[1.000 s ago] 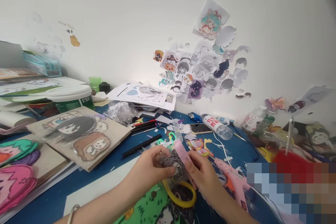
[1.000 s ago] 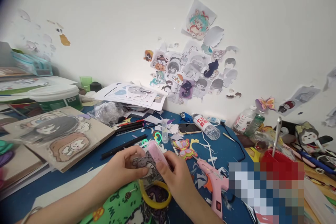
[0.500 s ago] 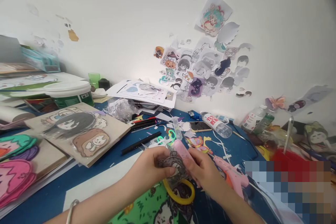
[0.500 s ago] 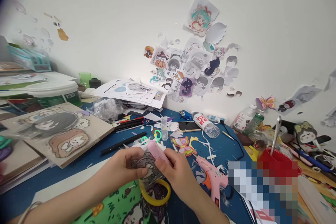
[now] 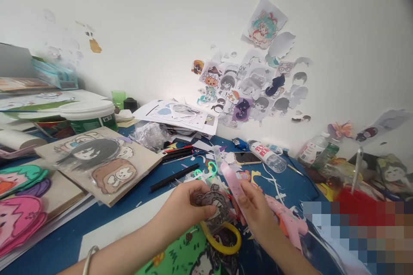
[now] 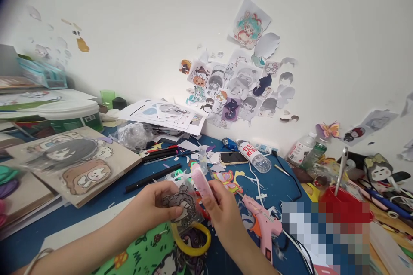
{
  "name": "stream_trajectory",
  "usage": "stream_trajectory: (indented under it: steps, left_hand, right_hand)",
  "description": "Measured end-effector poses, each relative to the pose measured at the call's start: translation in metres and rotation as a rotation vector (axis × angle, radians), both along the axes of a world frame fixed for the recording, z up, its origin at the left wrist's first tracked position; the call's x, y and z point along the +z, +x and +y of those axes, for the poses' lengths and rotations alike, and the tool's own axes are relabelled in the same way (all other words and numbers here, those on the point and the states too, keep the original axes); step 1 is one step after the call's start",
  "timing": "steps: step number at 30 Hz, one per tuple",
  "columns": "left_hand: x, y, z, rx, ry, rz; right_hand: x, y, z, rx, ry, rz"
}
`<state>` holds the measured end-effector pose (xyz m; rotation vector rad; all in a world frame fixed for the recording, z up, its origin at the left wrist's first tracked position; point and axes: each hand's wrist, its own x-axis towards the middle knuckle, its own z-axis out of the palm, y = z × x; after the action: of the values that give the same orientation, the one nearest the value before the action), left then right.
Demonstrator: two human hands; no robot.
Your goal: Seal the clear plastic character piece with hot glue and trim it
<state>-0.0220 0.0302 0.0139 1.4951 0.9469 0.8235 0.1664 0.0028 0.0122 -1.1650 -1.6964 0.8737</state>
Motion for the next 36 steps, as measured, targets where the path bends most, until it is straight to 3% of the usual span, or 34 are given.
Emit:
stream_trajectory:
  steps: [9, 15, 21, 28, 36]
  left_hand:
    - [-0.001, 0.002, -0.002, 0.033, 0.033, 0.029]
    - [0.005, -0.002, -0.003, 0.060, -0.078, -0.097]
    - [0.011, -0.005, -0.001, 0.117, -0.087, -0.131]
    - [0.010, -0.005, -0.001, 0.118, -0.055, -0.085]
    - [0.002, -0.001, -0.003, 0.173, -0.002, -0.056]
  right_hand:
    - [-0.003, -0.003, 0.001, -0.134, 0.121, -0.248]
    - [0.003, 0.002, -0.001, -0.114, -0.029, 0.028]
    - [-0.003, 0.003, 0.001, -0.069, 0.160, -0.318]
    - [-0.010, 0.001, 0.004, -0.125, 0.159, -0.391]
    - [-0.007, 0.004, 0.002, -0.368, 0.403, -0.729]
